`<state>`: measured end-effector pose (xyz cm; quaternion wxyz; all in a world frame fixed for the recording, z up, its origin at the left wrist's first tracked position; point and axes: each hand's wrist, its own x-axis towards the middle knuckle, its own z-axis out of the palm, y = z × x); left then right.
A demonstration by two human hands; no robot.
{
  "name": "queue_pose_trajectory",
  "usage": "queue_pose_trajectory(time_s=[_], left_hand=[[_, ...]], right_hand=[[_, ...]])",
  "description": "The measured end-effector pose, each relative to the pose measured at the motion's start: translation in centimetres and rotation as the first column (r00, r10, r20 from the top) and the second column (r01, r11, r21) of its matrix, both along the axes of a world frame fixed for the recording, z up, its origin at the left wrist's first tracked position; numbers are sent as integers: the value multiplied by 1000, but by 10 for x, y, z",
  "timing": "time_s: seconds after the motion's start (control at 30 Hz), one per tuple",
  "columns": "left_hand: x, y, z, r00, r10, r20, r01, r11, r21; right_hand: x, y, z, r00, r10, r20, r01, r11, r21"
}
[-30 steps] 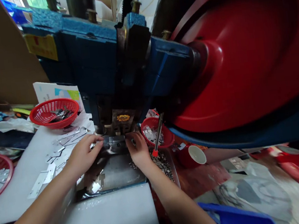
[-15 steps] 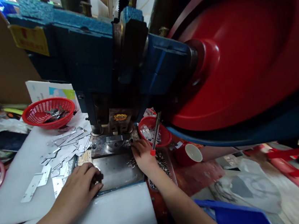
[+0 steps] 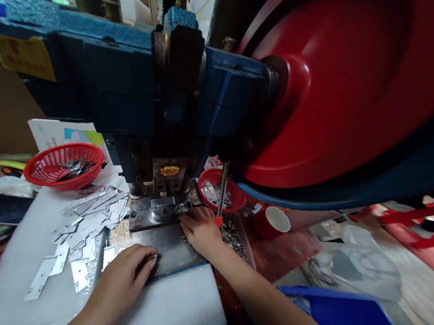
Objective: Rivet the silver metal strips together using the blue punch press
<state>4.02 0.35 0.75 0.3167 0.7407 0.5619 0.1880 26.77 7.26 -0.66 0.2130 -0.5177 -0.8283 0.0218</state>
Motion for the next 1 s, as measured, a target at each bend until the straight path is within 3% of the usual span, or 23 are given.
queue_pose_trajectory(time_s=[0.33, 0.43, 0.57, 0.77, 1.0], left_hand=[[2, -2, -2, 994, 70, 82, -73, 997, 35], [-1, 0, 2, 990, 86, 116, -87, 996, 5], [-5, 12, 13, 954, 241, 179, -235, 970, -54], [-5, 38, 22, 869, 411, 275, -379, 911, -161], [2, 62, 26, 832, 445, 331, -438, 894, -98]], right_hand=[[-7, 1, -2, 1000, -6, -22, 6, 1000, 15], [-10, 3, 3, 991, -20, -132, 20, 1000, -4], [-26, 15, 17, 959, -66, -277, 65, 998, -12], [-56, 40, 30, 972, -130, -194, 135, 991, 12], [-46, 27, 35, 996, 20, -92, -12, 996, 85]])
